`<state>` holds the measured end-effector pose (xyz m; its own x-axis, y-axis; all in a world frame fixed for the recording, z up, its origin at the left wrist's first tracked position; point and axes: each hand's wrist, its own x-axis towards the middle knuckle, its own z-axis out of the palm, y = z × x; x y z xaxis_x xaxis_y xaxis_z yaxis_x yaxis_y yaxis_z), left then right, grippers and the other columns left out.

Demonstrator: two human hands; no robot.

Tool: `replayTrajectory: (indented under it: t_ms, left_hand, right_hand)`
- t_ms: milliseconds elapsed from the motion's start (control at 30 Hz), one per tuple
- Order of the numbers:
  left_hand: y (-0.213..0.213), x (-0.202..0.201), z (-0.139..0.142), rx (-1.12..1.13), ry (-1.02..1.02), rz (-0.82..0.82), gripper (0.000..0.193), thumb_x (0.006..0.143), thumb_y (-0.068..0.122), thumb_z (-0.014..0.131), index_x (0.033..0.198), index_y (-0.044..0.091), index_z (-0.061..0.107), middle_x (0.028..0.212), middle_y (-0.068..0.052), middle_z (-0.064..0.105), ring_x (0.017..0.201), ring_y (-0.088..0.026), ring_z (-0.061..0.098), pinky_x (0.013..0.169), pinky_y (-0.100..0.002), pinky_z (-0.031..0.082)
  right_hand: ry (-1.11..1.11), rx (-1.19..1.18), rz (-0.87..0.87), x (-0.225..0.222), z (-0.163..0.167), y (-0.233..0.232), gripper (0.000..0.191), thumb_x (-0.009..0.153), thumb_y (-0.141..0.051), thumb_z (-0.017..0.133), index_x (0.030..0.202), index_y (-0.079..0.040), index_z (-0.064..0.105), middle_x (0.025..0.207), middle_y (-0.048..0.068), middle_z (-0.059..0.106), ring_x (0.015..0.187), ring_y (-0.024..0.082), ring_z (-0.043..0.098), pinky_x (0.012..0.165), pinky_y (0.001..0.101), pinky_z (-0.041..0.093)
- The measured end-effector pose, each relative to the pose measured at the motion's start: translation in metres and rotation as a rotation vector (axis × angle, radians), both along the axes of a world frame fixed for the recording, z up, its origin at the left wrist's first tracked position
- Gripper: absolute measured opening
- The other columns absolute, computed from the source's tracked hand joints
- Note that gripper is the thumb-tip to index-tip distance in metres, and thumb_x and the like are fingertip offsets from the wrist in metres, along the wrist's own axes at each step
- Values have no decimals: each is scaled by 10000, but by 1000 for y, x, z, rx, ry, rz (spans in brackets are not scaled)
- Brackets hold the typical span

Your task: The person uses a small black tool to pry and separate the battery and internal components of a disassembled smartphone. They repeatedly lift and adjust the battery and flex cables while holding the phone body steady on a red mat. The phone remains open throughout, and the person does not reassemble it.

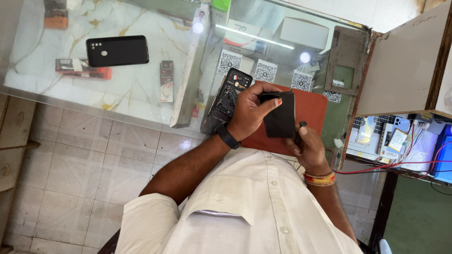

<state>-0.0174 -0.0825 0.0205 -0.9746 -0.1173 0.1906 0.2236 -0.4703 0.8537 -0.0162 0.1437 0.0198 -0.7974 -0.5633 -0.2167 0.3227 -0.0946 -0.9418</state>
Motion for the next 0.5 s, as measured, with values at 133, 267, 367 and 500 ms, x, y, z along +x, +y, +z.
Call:
replayTrajectory:
  t_ms: [133,267,367,500]
  left_hand:
    - [-5,2,16,-346,81,165,135,970,18,725,1097,15,679,1027,-51,681,939,-115,656,856,-273,555]
    - [-6,5,32,-517,147,207,136,945,13,731,1076,14,695,976,-62,688,900,-133,666,806,-275,542]
    - [-5,9,42,-578,170,186,156,938,-1,731,1090,16,702,963,-72,687,860,-152,681,748,-280,547]
    - [-3,11,47,-673,222,195,200,915,-17,747,1106,27,705,944,-73,681,819,-179,693,693,-300,557]
  right_hand:
    - [257,262,-42,-7,6,5,474,1052,-339,573,1315,42,675,625,-75,453,502,12,345,460,209,263]
    - [470,377,-180,-4,14,-9,360,985,-156,760,1292,24,701,818,-53,626,619,-4,371,535,197,283]
    - [537,408,-284,-1,24,-22,362,943,-99,792,1284,-16,703,945,-13,675,584,-8,350,513,192,272]
    - [676,392,-347,-1,41,-25,358,946,-71,795,1285,-40,685,1209,47,711,597,-13,375,523,190,310]
